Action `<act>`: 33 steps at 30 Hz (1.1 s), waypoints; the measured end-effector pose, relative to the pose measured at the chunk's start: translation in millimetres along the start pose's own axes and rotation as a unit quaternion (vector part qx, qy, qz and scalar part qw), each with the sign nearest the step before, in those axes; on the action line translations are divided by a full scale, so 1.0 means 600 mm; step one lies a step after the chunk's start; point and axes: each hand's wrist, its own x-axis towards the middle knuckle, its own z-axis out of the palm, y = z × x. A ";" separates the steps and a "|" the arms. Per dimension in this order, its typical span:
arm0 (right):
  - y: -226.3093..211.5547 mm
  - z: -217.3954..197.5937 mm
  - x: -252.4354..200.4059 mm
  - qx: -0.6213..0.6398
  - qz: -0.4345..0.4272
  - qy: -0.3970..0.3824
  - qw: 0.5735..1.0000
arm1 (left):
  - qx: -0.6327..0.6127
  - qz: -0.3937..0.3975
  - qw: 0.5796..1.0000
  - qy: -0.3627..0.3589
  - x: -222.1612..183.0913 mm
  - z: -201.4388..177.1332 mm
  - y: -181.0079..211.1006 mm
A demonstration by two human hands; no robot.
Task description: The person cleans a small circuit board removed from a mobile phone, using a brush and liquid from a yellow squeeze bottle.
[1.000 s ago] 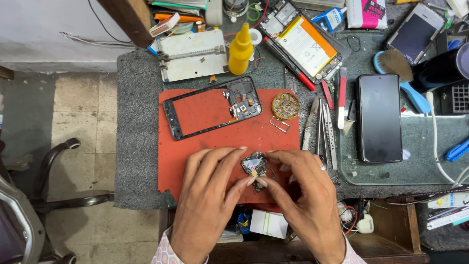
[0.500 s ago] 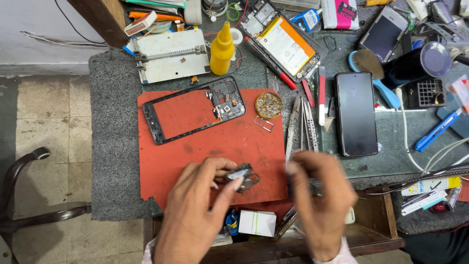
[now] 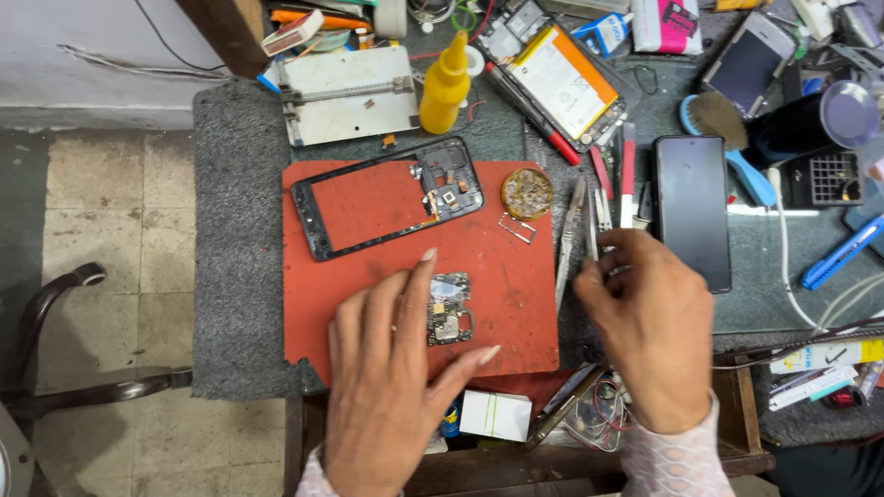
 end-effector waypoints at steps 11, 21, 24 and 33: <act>0.046 0.021 -0.059 0.511 0.032 -0.049 0.858 | -0.127 -0.005 0.990 -0.060 0.004 -0.011 -0.017; 0.003 0.071 -0.067 0.544 0.001 -0.061 0.837 | -0.104 -0.007 0.994 -0.029 0.000 -0.002 -0.014; -0.005 0.069 -0.061 0.525 0.004 -0.076 0.848 | -0.100 -0.005 0.995 -0.026 -0.001 0.000 -0.015; -0.010 0.067 -0.054 0.503 0.013 -0.085 0.860 | -0.089 0.011 0.996 -0.025 -0.007 0.006 -0.016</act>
